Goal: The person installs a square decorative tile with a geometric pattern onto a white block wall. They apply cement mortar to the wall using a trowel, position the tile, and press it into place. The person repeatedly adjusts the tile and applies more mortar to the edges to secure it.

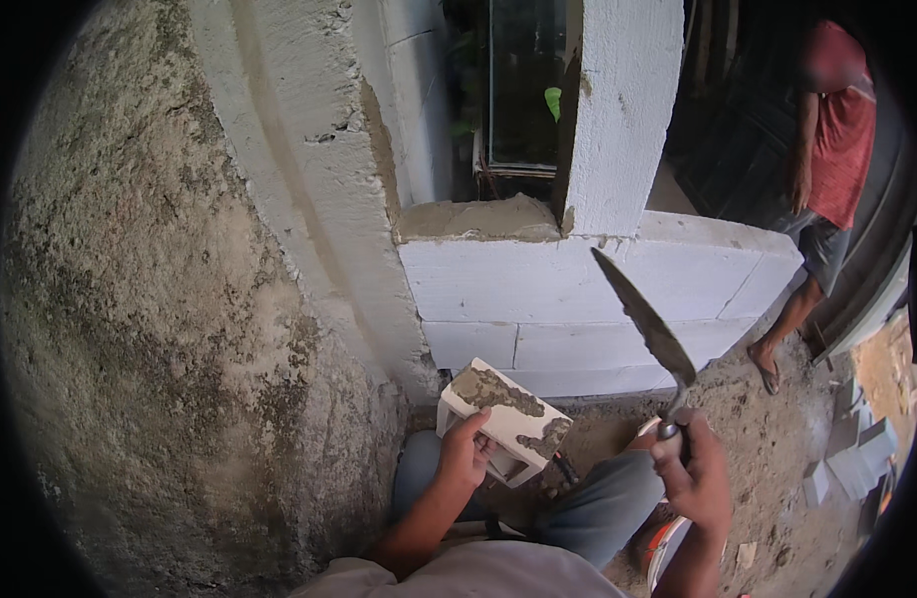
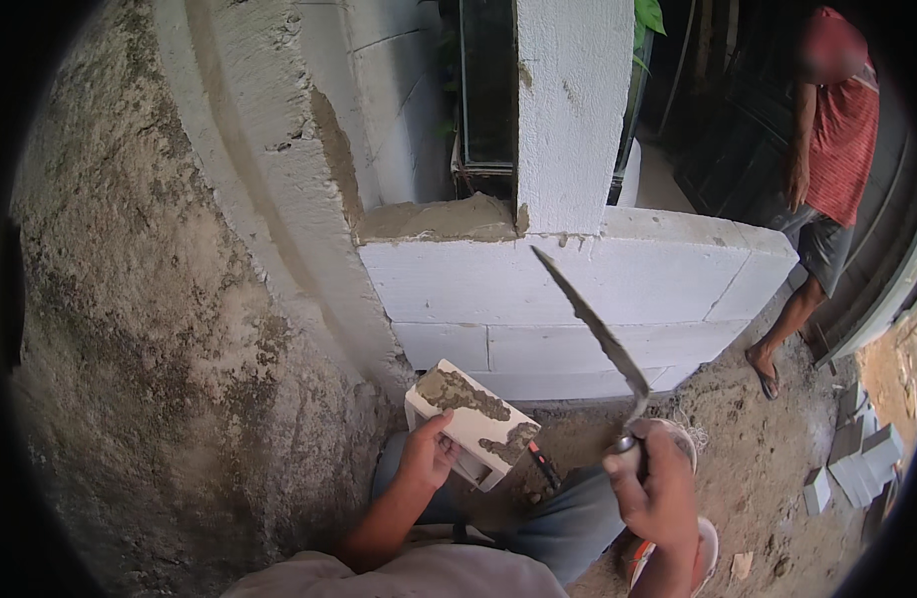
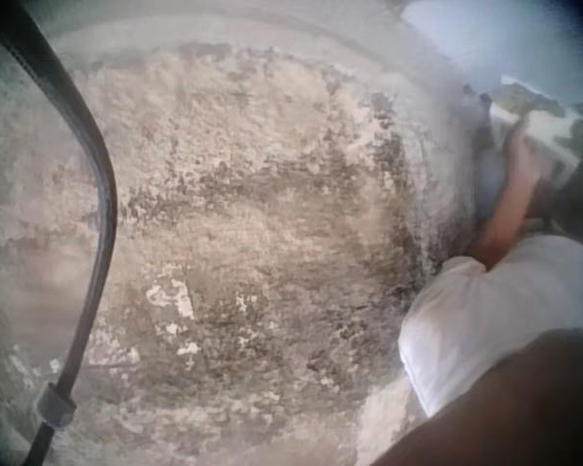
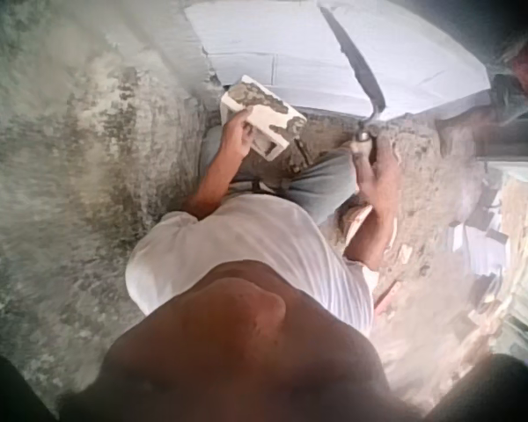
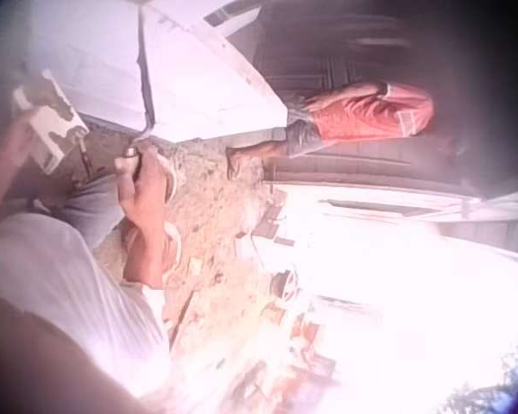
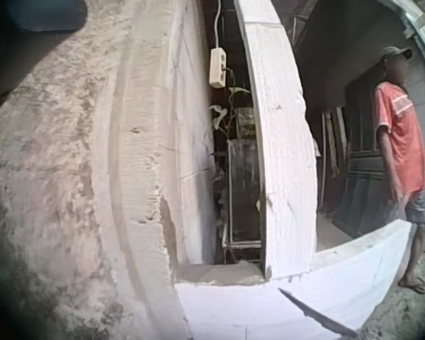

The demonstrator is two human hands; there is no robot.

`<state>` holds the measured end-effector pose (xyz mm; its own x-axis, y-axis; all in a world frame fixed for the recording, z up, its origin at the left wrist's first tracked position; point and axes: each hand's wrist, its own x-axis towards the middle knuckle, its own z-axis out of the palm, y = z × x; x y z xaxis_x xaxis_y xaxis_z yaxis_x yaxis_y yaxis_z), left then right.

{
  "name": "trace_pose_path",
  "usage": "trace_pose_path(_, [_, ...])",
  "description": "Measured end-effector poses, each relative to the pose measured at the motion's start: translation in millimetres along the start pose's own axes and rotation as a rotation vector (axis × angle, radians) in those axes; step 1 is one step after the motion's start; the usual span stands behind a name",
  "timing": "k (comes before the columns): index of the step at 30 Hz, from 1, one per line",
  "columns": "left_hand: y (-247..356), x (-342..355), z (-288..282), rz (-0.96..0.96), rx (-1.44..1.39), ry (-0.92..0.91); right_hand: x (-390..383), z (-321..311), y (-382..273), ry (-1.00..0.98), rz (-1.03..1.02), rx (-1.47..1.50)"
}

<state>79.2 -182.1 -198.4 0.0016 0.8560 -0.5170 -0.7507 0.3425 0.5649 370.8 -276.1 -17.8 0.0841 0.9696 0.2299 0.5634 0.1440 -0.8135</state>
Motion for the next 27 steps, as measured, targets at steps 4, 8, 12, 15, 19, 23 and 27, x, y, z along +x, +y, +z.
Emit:
trace_pose_path(4, [-16,15,0,-0.096,-0.008,-0.002,84,102,-82,-0.027,-0.374,-0.486])
trace_pose_path(8, [-20,14,5,-0.107,-0.002,0.035,130,163,-94,0.045,-0.384,-0.807])
trace_pose_path(12, [-24,20,0,-0.133,0.012,0.053,131,183,-97,0.068,-0.428,-0.978])
trace_pose_path(15, [-39,34,-15,-0.172,-0.015,0.004,118,177,-112,0.04,-0.433,-1.063])
trace_pose_path(19, [-43,33,-21,-0.184,-0.022,0.007,95,136,-136,-0.082,-0.396,-1.013])
trace_pose_path(23, [-27,22,-3,-0.181,0.025,0.021,81,90,-142,-0.123,-0.337,-0.693])
trace_pose_path(27, [-38,36,-12,-0.198,0.009,-0.002,112,111,-147,-0.16,-0.228,0.079])
